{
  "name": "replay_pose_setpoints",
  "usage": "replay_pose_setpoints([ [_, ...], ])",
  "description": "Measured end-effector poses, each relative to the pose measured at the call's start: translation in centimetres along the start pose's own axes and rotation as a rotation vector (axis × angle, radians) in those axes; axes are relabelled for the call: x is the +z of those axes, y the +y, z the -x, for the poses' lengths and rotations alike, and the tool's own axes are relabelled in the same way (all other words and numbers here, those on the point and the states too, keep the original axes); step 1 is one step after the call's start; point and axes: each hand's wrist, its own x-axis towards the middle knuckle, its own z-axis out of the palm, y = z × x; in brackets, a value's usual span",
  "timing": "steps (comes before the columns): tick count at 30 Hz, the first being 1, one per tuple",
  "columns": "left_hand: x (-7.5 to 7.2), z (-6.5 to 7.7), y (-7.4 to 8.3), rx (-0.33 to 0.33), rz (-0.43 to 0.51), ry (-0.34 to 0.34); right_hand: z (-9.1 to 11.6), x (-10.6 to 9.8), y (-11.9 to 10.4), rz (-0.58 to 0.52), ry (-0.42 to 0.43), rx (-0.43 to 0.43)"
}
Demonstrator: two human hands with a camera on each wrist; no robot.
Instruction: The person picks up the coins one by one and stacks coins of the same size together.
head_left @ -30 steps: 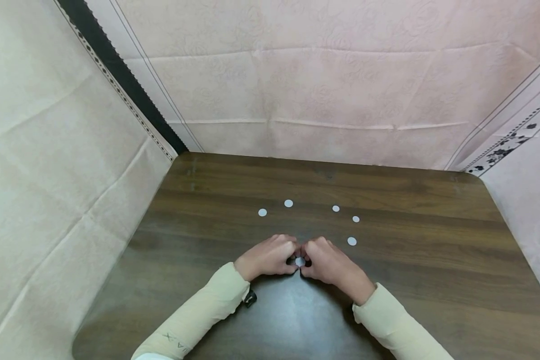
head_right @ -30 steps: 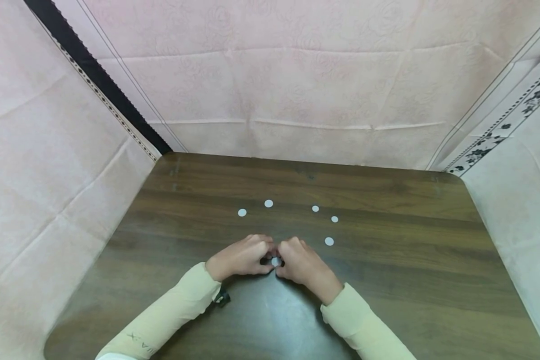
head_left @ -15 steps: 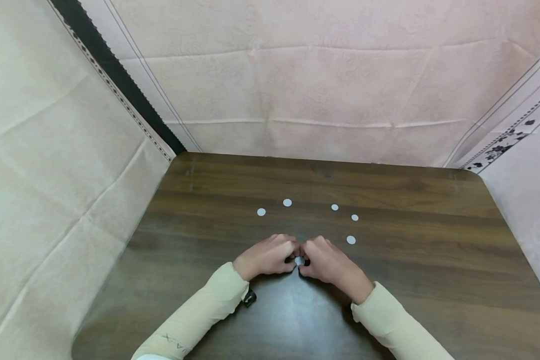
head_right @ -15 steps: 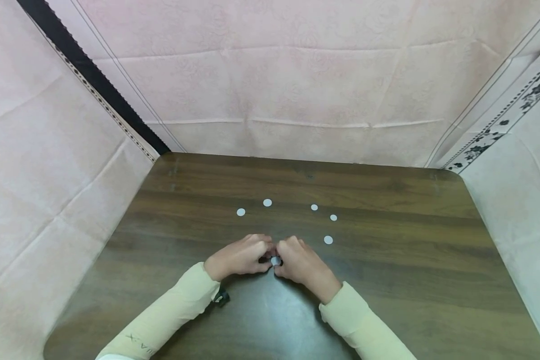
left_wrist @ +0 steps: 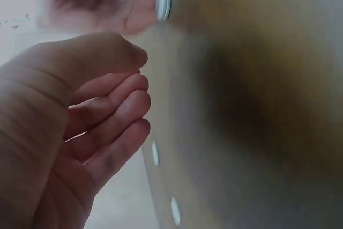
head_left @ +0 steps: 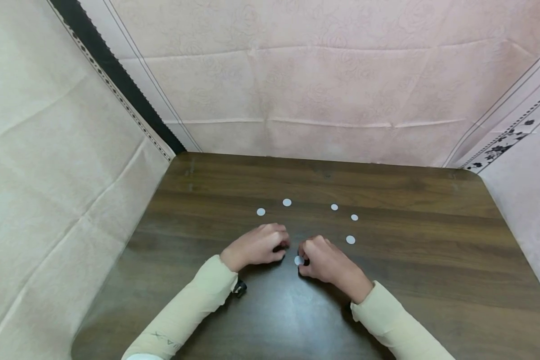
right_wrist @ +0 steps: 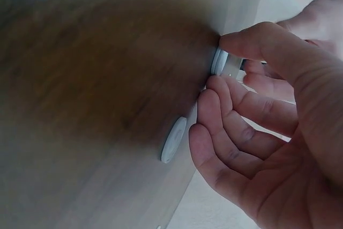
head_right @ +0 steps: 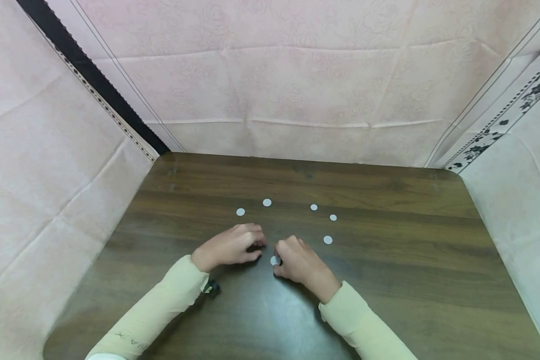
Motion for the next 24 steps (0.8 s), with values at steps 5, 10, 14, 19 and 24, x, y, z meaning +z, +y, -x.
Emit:
replay_pose_setpoints([
  [5, -1.9, 0.8, -1.5, -0.053, -0.042, 0.03, -0.1, 0.0, 0.0, -0.005, -0.008, 0.018],
  [10, -3.4, 1.6, -3.4, -0.141, -0.079, 0.023, -0.1, -0.1, -0.1, -0.017, -0.014, 0.021],
  [14, -4.2, 2.0, -4.9, -0.201, -0.093, 0.028, -0.1, -0.2, -0.2, -0.023, -0.024, 0.029],
  [19, -4.4, 2.3, -6.4, -0.235, -0.063, 0.05, 0.0, -0.2, -0.3, -0.019, -0.023, 0.031],
  [24, -4.2, 2.0, -7.4, -0.242, -0.025, 0.036, 0.1, -0.2, -0.2, -0.011, -0.017, 0.029],
])
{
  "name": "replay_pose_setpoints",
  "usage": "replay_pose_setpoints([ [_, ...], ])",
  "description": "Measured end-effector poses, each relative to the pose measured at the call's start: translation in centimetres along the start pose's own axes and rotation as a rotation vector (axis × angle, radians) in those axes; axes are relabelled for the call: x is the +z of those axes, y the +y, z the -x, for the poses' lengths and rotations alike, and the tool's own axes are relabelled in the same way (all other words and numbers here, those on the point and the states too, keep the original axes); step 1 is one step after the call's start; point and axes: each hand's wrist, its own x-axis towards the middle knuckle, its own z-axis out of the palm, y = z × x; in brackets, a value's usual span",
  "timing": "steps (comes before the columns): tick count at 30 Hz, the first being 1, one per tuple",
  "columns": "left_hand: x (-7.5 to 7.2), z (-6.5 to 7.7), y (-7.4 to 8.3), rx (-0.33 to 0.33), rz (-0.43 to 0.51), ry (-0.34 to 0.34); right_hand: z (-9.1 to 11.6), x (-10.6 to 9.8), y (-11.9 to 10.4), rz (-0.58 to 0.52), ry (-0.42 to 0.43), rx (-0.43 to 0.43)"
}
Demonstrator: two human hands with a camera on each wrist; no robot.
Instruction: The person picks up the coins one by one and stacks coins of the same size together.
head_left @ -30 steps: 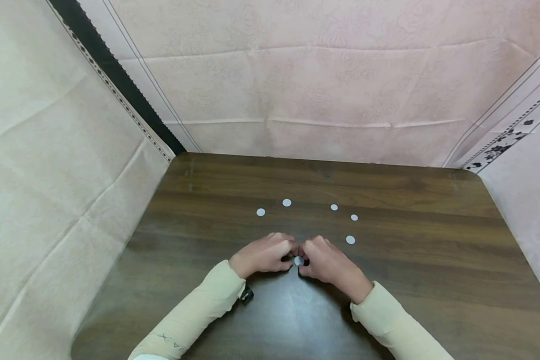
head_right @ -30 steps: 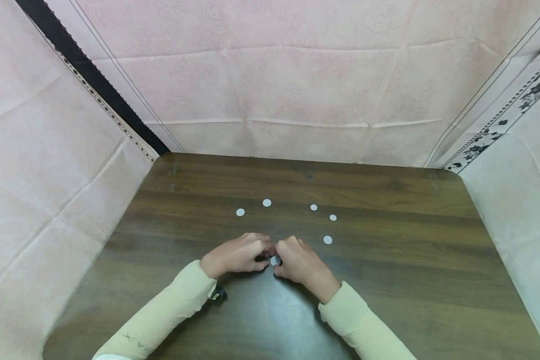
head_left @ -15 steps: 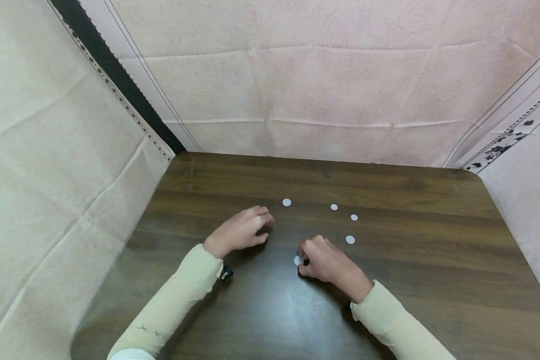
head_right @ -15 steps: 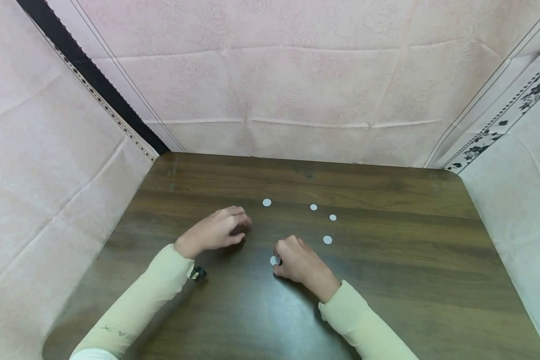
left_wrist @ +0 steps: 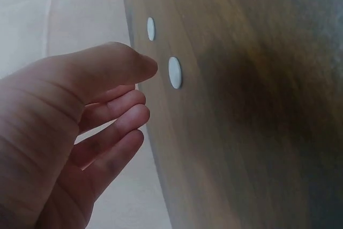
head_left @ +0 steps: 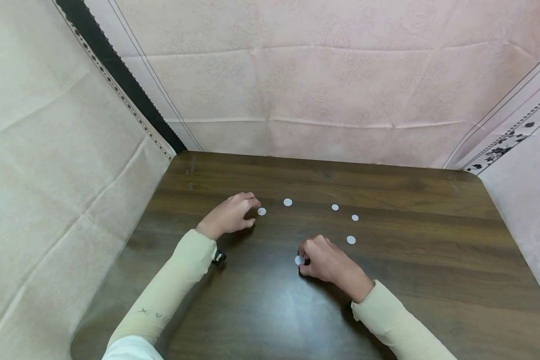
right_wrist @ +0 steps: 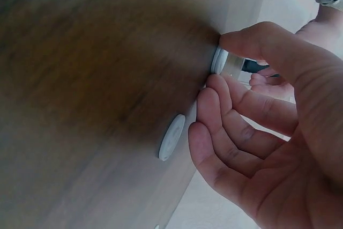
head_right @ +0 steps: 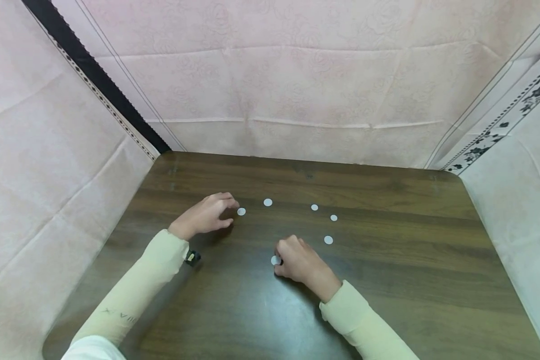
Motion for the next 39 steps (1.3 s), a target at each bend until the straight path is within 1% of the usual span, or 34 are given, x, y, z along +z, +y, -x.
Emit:
replay_pose_setpoints([
  [10, 0.7, -1.6, -0.9, -0.008, 0.013, -0.051, 0.0, 0.1, 0.0, -0.004, -0.019, 0.021],
  [15, 1.2, -2.1, -1.1, -0.024, 0.012, -0.079, 0.0, 0.2, 0.1, -0.006, -0.009, 0.01],
  [19, 1.3, -2.5, -1.2, -0.02, 0.001, -0.092, 0.0, 0.3, 0.1, -0.013, -0.008, 0.005],
  [24, 1.4, -3.0, -1.4, 0.001, -0.013, -0.095, -0.1, 0.4, 0.2, -0.026, -0.01, -0.006],
  [29, 1.3, -3.7, -1.6, 0.061, -0.025, -0.091, -0.1, 0.4, 0.3, -0.028, -0.001, -0.015],
  [32, 1.1, -4.0, -1.6, 0.077, -0.032, -0.096, -0.1, 0.4, 0.3, -0.034, 0.002, -0.013],
  [35, 0.9, -4.3, -1.4, 0.069, -0.046, -0.107, -0.1, 0.3, 0.4, -0.04, -0.003, -0.007],
  [39, 0.7, -4.7, -1.0, 0.029, -0.063, -0.135, -0.1, 0.3, 0.5, -0.028, -0.005, 0.0],
])
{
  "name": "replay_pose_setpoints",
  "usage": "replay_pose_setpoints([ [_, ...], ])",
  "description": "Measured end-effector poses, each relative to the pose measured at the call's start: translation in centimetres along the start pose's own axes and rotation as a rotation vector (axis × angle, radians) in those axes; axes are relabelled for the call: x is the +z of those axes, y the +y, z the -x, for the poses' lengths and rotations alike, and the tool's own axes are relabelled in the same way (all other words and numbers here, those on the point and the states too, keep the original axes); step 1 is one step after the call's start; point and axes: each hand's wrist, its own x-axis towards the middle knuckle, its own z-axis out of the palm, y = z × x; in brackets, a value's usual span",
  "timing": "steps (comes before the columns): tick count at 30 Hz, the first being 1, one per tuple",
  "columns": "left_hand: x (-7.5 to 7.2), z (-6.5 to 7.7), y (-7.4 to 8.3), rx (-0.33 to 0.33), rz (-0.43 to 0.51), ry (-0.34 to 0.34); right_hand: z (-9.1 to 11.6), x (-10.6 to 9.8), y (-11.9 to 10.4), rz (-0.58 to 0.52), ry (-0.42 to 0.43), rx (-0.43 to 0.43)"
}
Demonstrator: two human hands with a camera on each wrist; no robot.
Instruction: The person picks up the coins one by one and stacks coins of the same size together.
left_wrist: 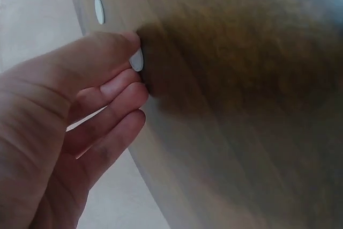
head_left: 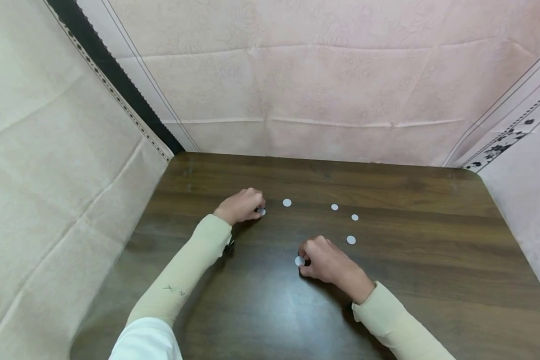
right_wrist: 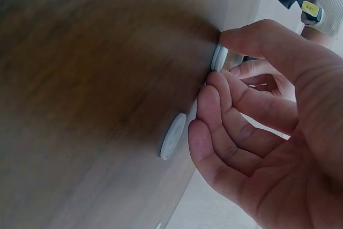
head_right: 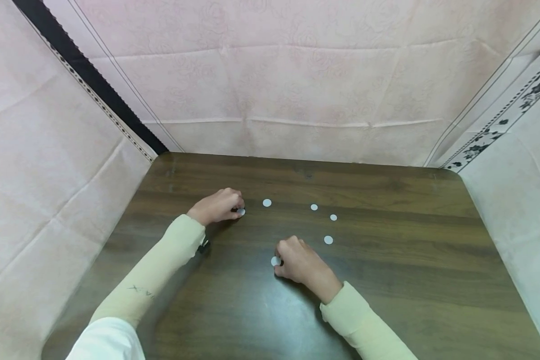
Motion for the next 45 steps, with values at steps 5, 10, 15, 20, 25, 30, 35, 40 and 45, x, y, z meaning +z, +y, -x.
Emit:
replay_pose_setpoints([
  [5, -0.4, -0.7, 0.2, -0.053, 0.036, -0.045, 0.1, -0.1, 0.0, 0.01, 0.008, 0.001],
  [10, -0.2, -1.1, -0.1, -0.054, 0.043, -0.06, 0.1, -0.1, 0.0, 0.008, 0.015, -0.009],
  [15, 0.3, -1.5, -0.5, -0.033, 0.002, -0.054, 0.0, -0.1, -0.2, 0.011, 0.015, -0.007],
  [20, 0.5, -1.7, -0.8, -0.022, -0.006, -0.052, 0.0, -0.1, -0.2, 0.013, 0.012, -0.006],
  [25, 0.5, -1.9, -0.8, 0.003, -0.029, -0.05, 0.0, -0.1, -0.1, 0.021, 0.016, -0.013],
  [30, 0.5, -2.0, -0.7, 0.014, -0.044, -0.049, 0.0, -0.1, -0.1, 0.026, 0.019, -0.022],
  [35, 0.5, -2.0, -0.7, 0.033, -0.053, -0.045, 0.1, -0.1, 0.0, 0.015, 0.019, -0.033],
  [40, 0.5, -2.0, -0.7, 0.022, -0.056, -0.051, 0.0, -0.1, 0.1, 0.015, 0.025, -0.042],
  [45, 0.5, -2.1, -0.6, 0.024, -0.048, -0.039, 0.0, -0.1, 0.1, 0.018, 0.018, -0.031],
])
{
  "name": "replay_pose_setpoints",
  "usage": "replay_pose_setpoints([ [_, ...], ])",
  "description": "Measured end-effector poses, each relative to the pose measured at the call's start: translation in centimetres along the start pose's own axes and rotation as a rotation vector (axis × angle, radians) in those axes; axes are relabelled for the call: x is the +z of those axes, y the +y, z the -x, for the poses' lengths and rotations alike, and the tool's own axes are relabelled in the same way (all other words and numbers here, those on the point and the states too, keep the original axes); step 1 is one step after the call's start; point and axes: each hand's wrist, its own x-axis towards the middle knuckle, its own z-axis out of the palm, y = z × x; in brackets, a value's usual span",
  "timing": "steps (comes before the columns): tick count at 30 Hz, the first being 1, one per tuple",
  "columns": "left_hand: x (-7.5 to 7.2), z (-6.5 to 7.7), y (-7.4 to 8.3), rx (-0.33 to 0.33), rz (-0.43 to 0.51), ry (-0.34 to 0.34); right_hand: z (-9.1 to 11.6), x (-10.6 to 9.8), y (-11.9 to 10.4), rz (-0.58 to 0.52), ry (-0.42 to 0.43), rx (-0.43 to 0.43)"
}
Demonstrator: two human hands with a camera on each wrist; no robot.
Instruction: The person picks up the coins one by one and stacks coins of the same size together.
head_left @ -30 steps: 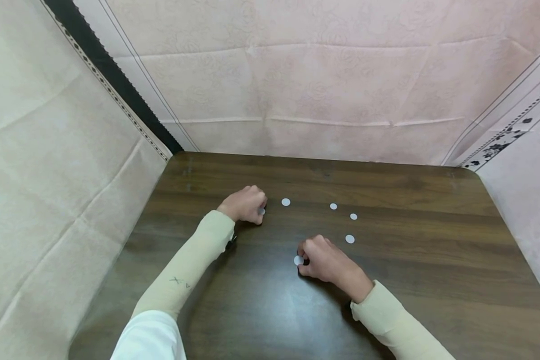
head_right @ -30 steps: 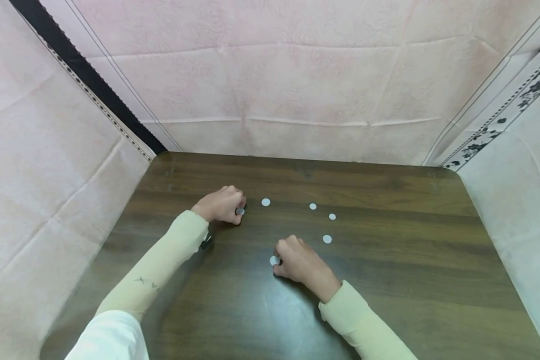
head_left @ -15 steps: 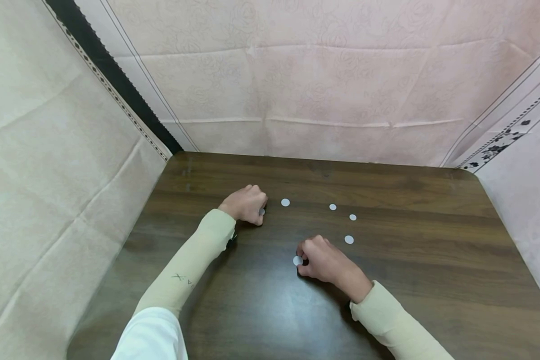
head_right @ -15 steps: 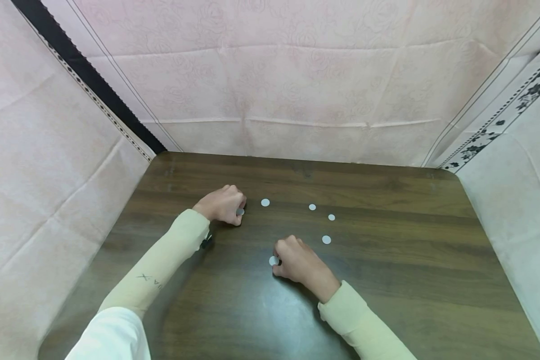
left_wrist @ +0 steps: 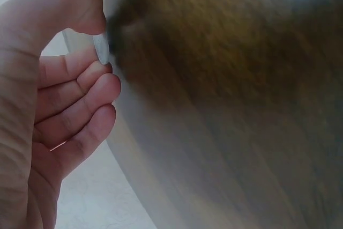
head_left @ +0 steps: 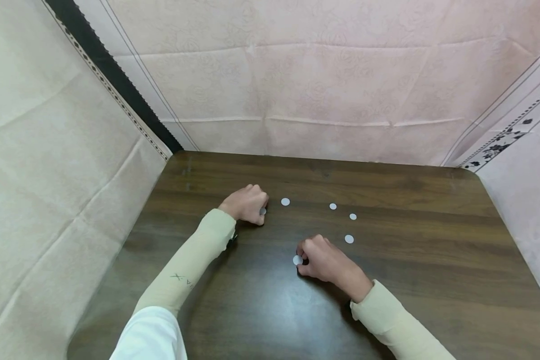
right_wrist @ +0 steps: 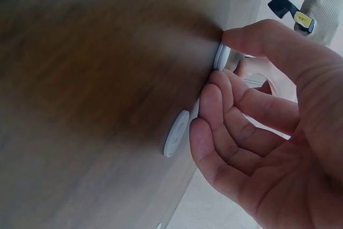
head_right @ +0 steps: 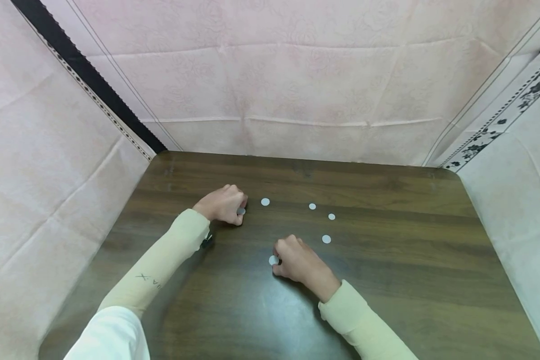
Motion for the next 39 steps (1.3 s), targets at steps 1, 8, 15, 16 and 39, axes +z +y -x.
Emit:
replay_pose_setpoints([
  [1, 0.0, 0.0, 0.1, 0.002, 0.002, 0.003, 0.0, 0.0, 0.0, 0.001, -0.001, 0.003],
  [8, -0.2, 0.1, 0.5, -0.004, 0.03, 0.001, 0.0, 0.0, 0.0, 0.008, -0.01, 0.011],
  [15, -0.4, 0.6, 1.0, 0.003, 0.046, 0.005, 0.0, -0.2, -0.1, 0.008, -0.015, 0.005],
  [16, -0.4, 0.7, 1.1, 0.003, 0.048, 0.006, 0.0, -0.2, -0.1, 0.01, -0.013, 0.004],
  [39, -0.4, 3.8, 3.2, 0.036, 0.059, 0.016, 0.0, -0.3, -0.3, -0.013, -0.033, 0.014],
])
